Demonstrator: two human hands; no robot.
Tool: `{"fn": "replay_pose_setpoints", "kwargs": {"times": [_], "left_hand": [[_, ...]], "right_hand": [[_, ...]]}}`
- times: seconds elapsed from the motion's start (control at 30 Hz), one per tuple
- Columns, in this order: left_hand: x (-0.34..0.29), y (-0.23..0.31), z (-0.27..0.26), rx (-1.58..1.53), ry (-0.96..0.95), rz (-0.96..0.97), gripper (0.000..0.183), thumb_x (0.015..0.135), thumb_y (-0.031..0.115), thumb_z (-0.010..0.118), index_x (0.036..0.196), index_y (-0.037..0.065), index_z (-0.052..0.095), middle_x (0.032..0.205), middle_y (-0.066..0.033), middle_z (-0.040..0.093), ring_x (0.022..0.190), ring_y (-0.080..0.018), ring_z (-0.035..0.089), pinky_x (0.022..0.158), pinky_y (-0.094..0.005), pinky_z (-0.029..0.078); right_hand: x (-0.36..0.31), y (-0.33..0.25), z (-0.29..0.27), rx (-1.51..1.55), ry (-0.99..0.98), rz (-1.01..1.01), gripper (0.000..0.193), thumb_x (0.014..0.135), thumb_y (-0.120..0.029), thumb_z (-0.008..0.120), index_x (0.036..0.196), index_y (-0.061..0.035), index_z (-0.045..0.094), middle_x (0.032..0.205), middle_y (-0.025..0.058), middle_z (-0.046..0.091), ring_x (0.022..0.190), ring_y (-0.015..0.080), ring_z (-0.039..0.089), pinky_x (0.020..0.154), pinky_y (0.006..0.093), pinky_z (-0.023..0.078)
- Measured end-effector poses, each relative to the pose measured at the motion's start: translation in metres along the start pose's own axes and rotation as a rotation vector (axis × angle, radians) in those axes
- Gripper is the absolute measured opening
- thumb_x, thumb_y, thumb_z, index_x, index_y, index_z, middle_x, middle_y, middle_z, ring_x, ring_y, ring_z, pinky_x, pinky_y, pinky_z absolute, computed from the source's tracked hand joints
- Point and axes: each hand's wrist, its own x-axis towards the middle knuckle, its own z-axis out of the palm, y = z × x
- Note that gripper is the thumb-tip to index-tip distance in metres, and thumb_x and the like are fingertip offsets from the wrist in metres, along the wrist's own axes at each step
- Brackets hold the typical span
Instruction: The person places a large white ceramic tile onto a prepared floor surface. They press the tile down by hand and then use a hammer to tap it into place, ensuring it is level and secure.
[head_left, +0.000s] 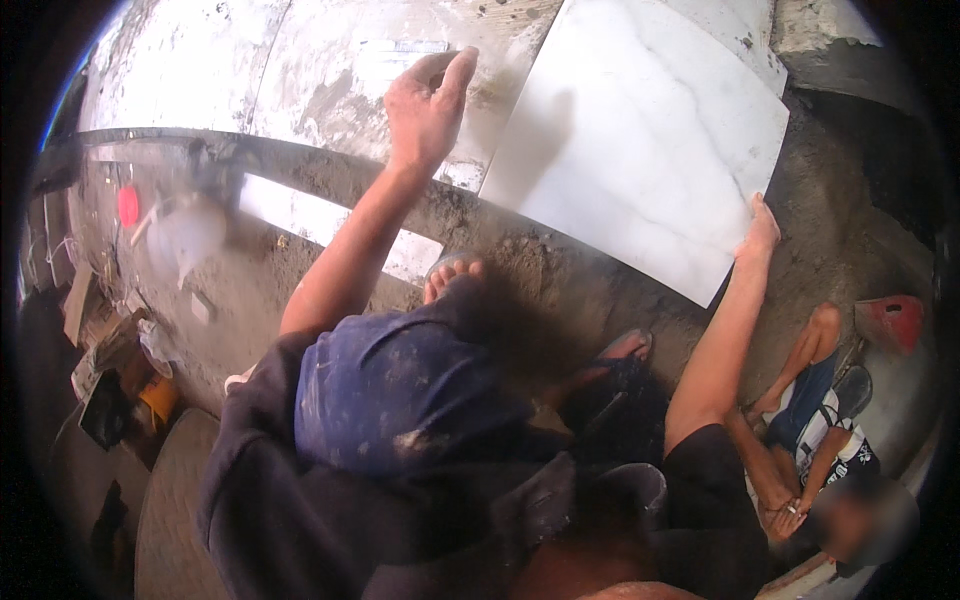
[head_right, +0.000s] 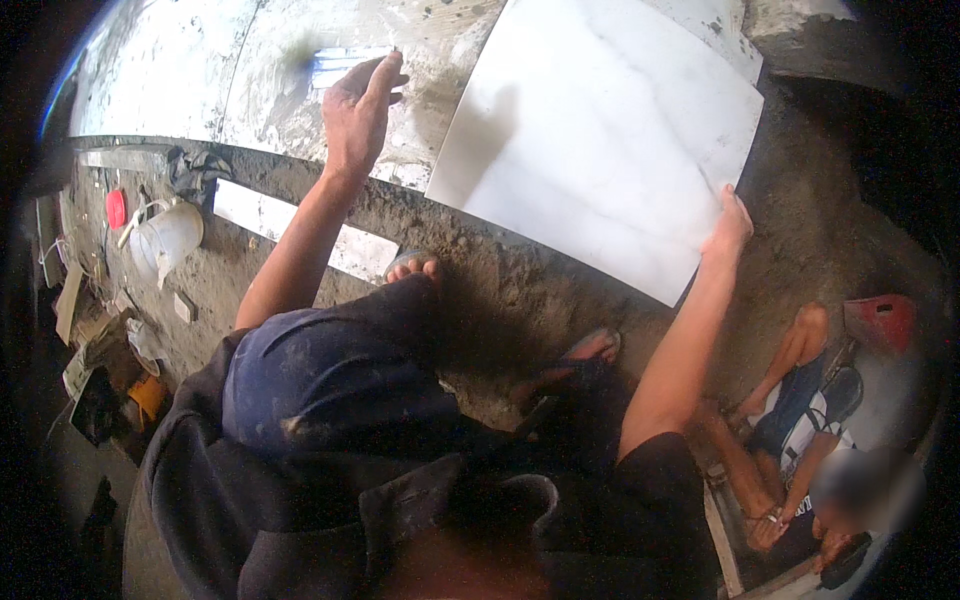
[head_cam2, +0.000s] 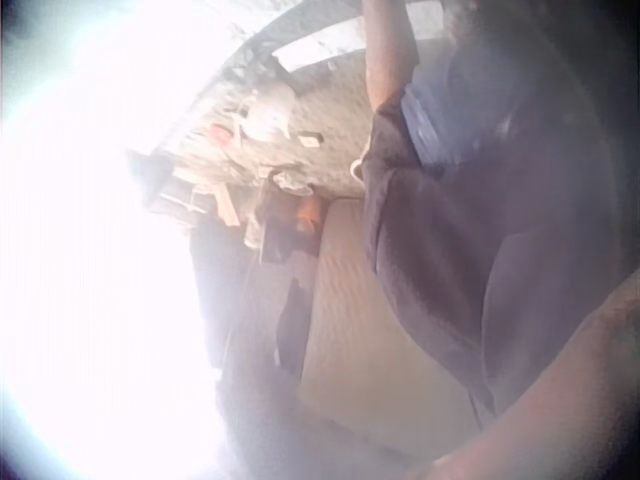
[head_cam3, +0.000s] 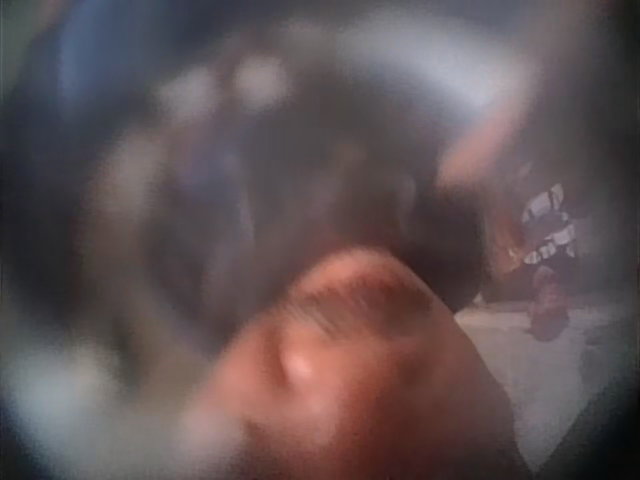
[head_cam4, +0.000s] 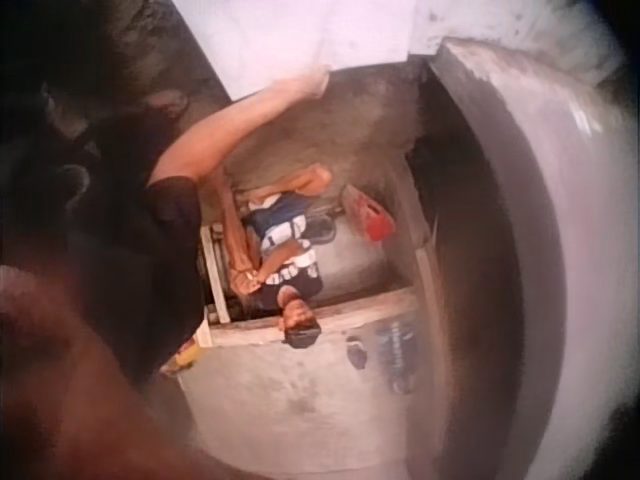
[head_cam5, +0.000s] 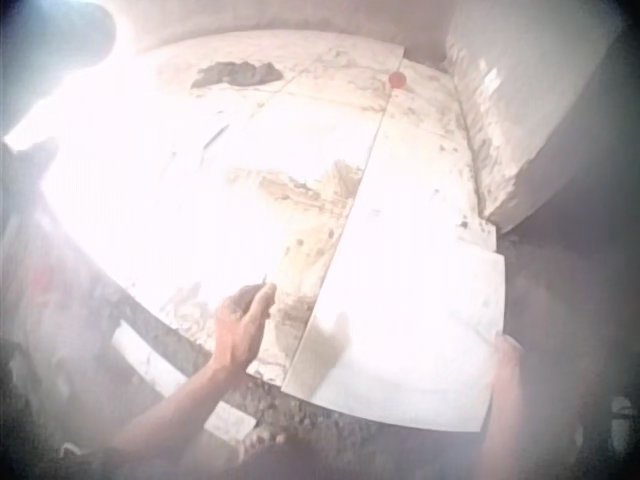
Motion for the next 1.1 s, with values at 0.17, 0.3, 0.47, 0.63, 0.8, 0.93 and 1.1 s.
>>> {"fn": "replay_pose_setpoints", "kwargs": {"times": [0.17,0.3,0.47,0.63,0.8,0.93,1.1], "left_hand": [[-0.009,-0.007,0.007,0.071,0.077,0.176,0.041,0.094,0.033,0.071,0.117,-0.001,0.072,0.108,-0.0198,0.075,0.098,-0.0247,0.072,0.088,-0.0347,0.056],[-0.018,-0.030,0.014,0.302,-0.040,0.345,0.046,0.100,0.035,0.060,0.130,0.001,0.065,0.133,-0.0210,0.064,0.119,-0.0318,0.065,0.102,-0.0440,0.050],[-0.019,-0.059,0.034,0.770,-0.173,0.633,0.059,0.106,0.042,0.042,0.150,0.004,0.044,0.157,-0.0163,0.042,0.145,-0.0364,0.041,0.122,-0.0587,0.018],[-0.019,-0.067,0.051,0.891,-0.298,0.586,0.062,0.104,0.049,0.038,0.152,0.010,0.040,0.165,-0.0086,0.030,0.156,-0.0296,0.018,0.124,-0.0630,0.000],[-0.018,-0.070,0.056,1.046,-0.316,0.562,0.064,0.104,0.051,0.036,0.155,0.011,0.038,0.167,-0.0070,0.027,0.156,-0.0277,0.016,0.124,-0.0614,-0.004],[-0.018,-0.060,0.057,1.119,-0.331,0.558,0.069,0.104,0.054,0.038,0.157,0.009,0.035,0.166,-0.0067,0.028,0.156,-0.0267,0.018,0.125,-0.0595,0.000],[-0.016,-0.054,0.055,1.090,-0.352,0.538,0.069,0.104,0.052,0.040,0.156,0.007,0.034,0.166,-0.0084,0.027,0.156,-0.0276,0.016,0.125,-0.0595,0.000]], "right_hand": [[0.002,0.002,0.002,-0.020,0.005,-0.015,0.045,0.095,-0.023,0.069,0.125,0.0112,0.065,0.123,0.0221,0.068,0.106,0.0296,0.069,0.093,0.0406,0.055],[0.012,0.016,-0.003,-0.082,0.004,-0.068,0.045,0.095,-0.024,0.070,0.122,0.0116,0.066,0.121,0.0209,0.069,0.103,0.0278,0.069,0.094,0.0389,0.054],[0.000,0.016,0.007,-0.061,0.001,-0.115,0.045,0.095,-0.024,0.070,0.122,0.0122,0.066,0.118,0.0198,0.070,0.100,0.0273,0.069,0.091,0.0375,0.055],[0.014,0.027,0.000,-0.207,0.043,-0.236,0.043,0.096,-0.026,0.067,0.115,0.0122,0.069,0.107,0.0186,0.074,0.093,0.0254,0.070,0.085,0.0367,0.054],[0.007,0.020,-0.004,-0.510,0.007,-0.376,0.039,0.097,-0.030,0.066,0.104,0.0073,0.073,0.091,0.0191,0.075,0.081,0.0243,0.069,0.077,0.0389,0.053],[-0.014,-0.001,-0.003,-0.872,-0.054,-0.423,0.042,0.095,-0.039,0.066,0.102,0.0020,0.074,0.095,0.0258,0.072,0.084,0.0370,0.069,0.079,0.0447,0.052],[-0.051,-0.071,0.024,-1.186,-0.020,-0.477,0.054,0.096,-0.049,0.060,0.116,0.0007,0.071,0.115,0.0251,0.069,0.109,0.0399,0.066,0.093,0.0488,0.050]]}}
